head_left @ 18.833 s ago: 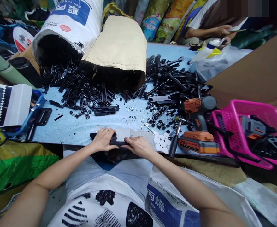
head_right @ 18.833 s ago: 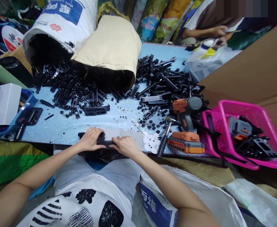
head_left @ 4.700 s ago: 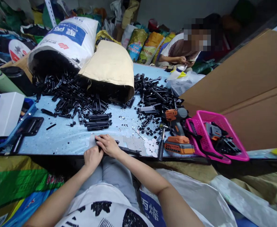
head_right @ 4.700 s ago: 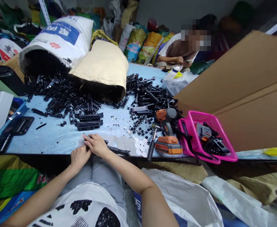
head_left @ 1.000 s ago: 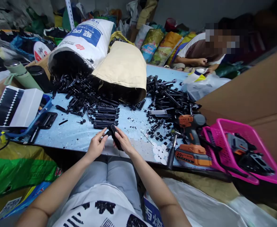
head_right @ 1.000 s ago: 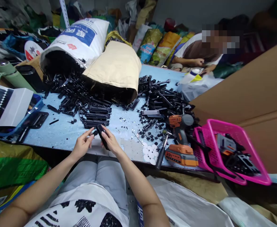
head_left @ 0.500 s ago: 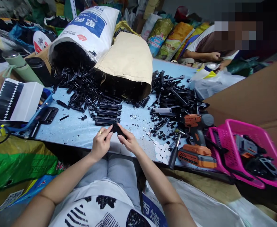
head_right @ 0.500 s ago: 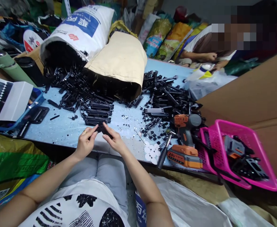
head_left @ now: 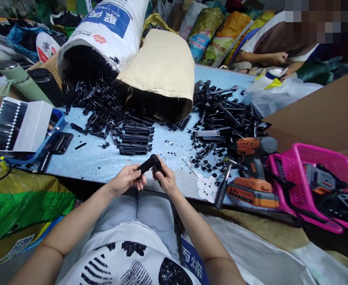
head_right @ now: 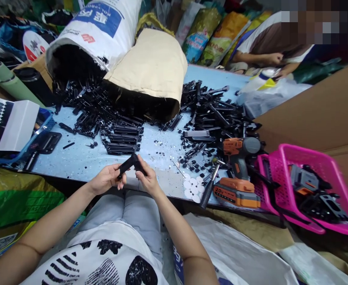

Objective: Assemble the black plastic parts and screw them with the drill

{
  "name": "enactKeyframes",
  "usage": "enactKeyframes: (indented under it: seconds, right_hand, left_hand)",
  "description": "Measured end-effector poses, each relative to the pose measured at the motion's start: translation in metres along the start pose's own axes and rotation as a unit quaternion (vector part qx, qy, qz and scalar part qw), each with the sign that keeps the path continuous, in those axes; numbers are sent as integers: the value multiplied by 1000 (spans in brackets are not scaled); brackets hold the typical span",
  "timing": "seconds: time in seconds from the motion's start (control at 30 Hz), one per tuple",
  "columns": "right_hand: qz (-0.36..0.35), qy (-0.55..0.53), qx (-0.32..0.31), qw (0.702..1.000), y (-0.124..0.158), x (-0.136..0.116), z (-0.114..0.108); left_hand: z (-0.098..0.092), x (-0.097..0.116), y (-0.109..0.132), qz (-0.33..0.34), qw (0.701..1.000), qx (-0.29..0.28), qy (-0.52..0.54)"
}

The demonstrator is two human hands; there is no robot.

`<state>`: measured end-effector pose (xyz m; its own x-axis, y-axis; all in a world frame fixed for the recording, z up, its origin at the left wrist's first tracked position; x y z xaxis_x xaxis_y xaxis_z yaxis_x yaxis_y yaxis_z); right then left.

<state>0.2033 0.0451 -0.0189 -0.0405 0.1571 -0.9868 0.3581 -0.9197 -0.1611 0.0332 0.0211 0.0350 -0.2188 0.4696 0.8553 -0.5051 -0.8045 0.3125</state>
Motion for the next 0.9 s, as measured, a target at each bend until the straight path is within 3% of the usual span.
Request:
enactKeyframes:
  seconds: [0.1,0.2,0.3,0.37,0.47,0.57,0.67,0.77,0.83,0.9]
  right_hand:
    - [-64,52,3,997,1,-4,-11]
    - [-112,123,-22,986,2,-13,-18]
    - [-163,193,-44,967,2,-29,-18]
    - [-170,221,-59,959,2,-41,-12]
    - [-127,238,-73,960,0,-57,2]
    - [-74,247,-88,962,-2,-68,10]
    - [-52,266,-208,940,3,-77,0]
    - [9,310,-332,891,20,-86,-36]
    - [84,360,-300,880,30,-92,-68]
    - [144,382,-166,898,37,-98,-89]
  left_hand:
    - [0,-3,5,-81,996,-25,23]
    - [0,-5,7,-112,992,-38,-42]
    - [1,-1,6,8,981,28,-191]
    - [5,5,5,131,938,120,-297]
    - [12,8,1,229,870,206,-386]
    - [13,6,-1,247,843,216,-425]
    - [9,1,10,203,823,137,-513]
    - [-6,-2,37,133,779,34,-612]
    - [-20,2,53,107,758,69,-639]
    - [-24,3,59,82,743,137,-650]
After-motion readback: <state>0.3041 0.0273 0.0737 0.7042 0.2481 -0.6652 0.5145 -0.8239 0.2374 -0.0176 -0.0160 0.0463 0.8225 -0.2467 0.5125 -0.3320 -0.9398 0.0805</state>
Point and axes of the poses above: each hand's wrist, its own y-axis away from the middle knuckle, its own z-axis out of the palm, x = y × z, the point moved 3 cm from there along -y, towards the middle knuckle, and after that the axes turned 8 degrees about -z, right-handed, at the moved point
